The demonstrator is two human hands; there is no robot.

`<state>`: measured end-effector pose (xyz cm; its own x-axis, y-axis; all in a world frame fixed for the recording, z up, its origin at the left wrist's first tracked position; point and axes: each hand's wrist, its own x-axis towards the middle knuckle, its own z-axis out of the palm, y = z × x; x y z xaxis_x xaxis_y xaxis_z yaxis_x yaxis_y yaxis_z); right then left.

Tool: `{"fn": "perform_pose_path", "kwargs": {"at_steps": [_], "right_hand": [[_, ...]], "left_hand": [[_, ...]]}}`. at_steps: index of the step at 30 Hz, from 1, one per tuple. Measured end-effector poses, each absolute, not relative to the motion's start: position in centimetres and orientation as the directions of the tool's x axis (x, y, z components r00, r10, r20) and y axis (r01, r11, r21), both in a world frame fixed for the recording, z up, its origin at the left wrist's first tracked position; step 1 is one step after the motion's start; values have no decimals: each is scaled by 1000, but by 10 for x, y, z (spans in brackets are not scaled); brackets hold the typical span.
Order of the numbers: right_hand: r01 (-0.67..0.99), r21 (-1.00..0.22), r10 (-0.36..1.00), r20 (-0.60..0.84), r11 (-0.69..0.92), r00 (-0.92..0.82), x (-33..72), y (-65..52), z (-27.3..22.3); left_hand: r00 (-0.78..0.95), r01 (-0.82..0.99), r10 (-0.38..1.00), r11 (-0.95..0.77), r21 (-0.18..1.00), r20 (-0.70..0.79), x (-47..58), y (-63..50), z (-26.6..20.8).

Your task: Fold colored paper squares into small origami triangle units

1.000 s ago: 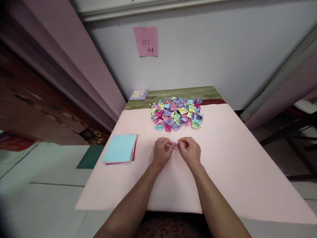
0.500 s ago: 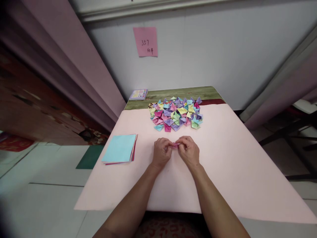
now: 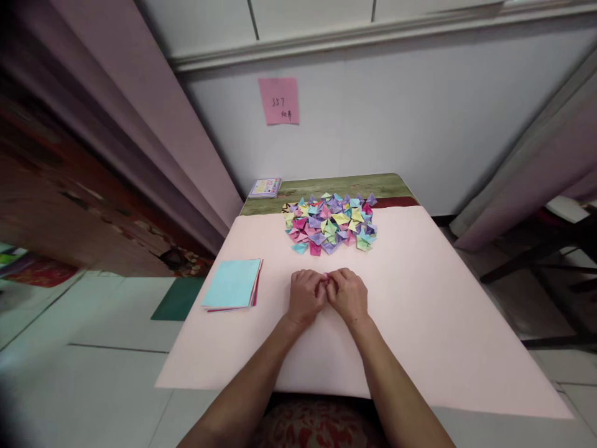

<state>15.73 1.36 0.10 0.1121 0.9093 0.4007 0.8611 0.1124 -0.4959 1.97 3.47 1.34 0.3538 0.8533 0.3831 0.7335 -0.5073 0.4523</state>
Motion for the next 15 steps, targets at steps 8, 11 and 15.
{"fn": "perform_pose_path", "kwargs": {"at_steps": [8,11,15], "right_hand": [[850,-526,979,150,-37,135,154,-3,20],[855,-512,986,82,-82,144,152,-4,26],[874,-466,988,4,-136,156,150,0,33]], "left_hand": [[327,848,940,-335,410,92,20,39,38],[338,873,941,-323,366,24,21,39,47],[333,896,940,-291,334,-72,22,40,55]]}}
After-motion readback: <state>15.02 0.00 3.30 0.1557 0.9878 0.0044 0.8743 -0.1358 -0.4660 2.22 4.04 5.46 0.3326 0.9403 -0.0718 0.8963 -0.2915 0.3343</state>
